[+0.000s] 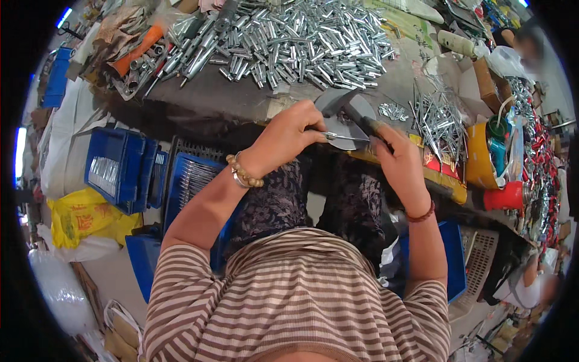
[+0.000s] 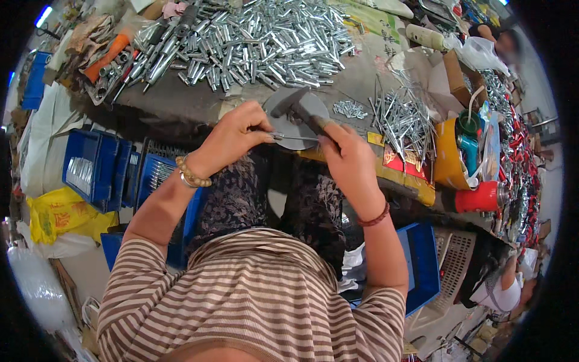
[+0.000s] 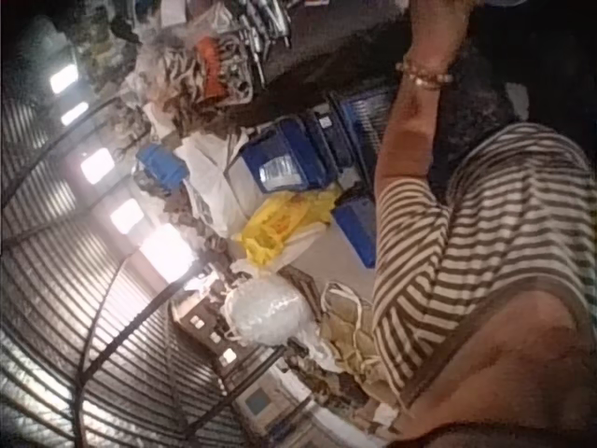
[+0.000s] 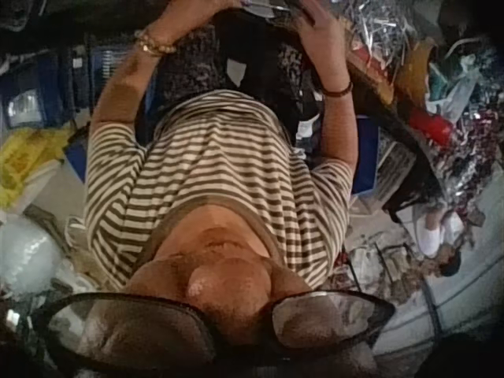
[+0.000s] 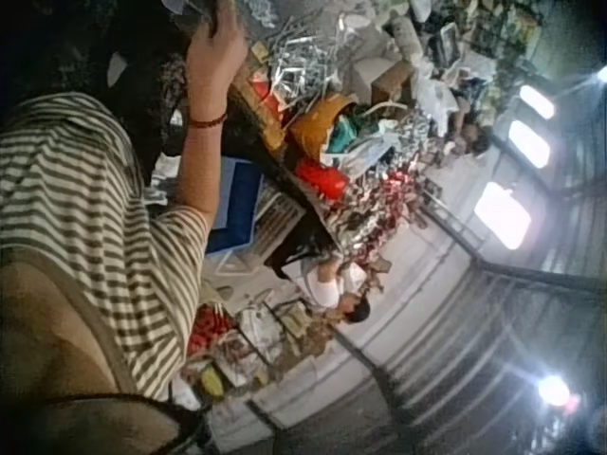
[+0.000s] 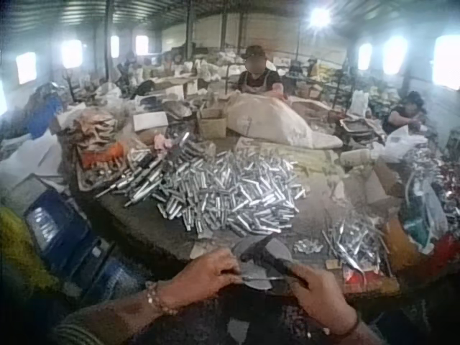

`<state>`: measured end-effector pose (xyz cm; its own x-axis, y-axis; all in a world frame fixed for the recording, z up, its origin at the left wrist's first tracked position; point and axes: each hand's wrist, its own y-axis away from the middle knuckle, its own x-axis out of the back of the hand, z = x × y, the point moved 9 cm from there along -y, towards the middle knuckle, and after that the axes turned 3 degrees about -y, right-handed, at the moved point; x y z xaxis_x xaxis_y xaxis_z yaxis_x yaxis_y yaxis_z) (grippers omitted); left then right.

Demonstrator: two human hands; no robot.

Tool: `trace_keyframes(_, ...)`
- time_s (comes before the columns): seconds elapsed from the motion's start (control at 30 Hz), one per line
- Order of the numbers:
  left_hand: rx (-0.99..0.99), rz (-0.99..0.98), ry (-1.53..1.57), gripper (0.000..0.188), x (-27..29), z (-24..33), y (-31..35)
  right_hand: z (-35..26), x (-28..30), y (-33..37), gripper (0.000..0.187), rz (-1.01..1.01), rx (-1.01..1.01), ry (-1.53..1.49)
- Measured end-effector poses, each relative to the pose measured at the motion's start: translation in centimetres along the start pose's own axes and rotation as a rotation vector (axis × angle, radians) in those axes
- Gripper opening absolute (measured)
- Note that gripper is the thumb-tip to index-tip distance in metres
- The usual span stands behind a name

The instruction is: Assembling small metal components using a hammer and a jig on a workshop table.

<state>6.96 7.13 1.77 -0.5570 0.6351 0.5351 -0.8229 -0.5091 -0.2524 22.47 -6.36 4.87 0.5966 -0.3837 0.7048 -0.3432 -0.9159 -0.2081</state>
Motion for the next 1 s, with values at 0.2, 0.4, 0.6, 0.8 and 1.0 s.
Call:
trace_keyframes(0.2,0.000,0.017,0.015,0.021,-0.2,-0.7,0.5,-5.0,-1.4,2.0,0.020,0.157,0.352,0.428)
trace_keyframes(0.4,0.047,0.336,-0.067,0.025,-0.2,0.0,3.8,-1.7,-4.2,4.2,0.017,-0.074,-0.080,0.018)
trace_keyframes(0.6,0.505,0.264,0.536,0.053,-4.6,-2.1,5.9,-1.4,-6.1,5.4,0.020,-0.162,-0.271,-0.303)
trace_keyframes(0.8,0.461,0.301,0.798,0.058,-4.4,-1.4,6.4,-2.0,-7.2,5.7,0.019,-0.183,-0.284,-0.352)
trace_keyframes(1.0,0.548,0.411,0.882,0.051,-2.7,-3.2,9.5,-3.5,-10.6,6.2,0.024,-0.353,-0.323,-0.538)
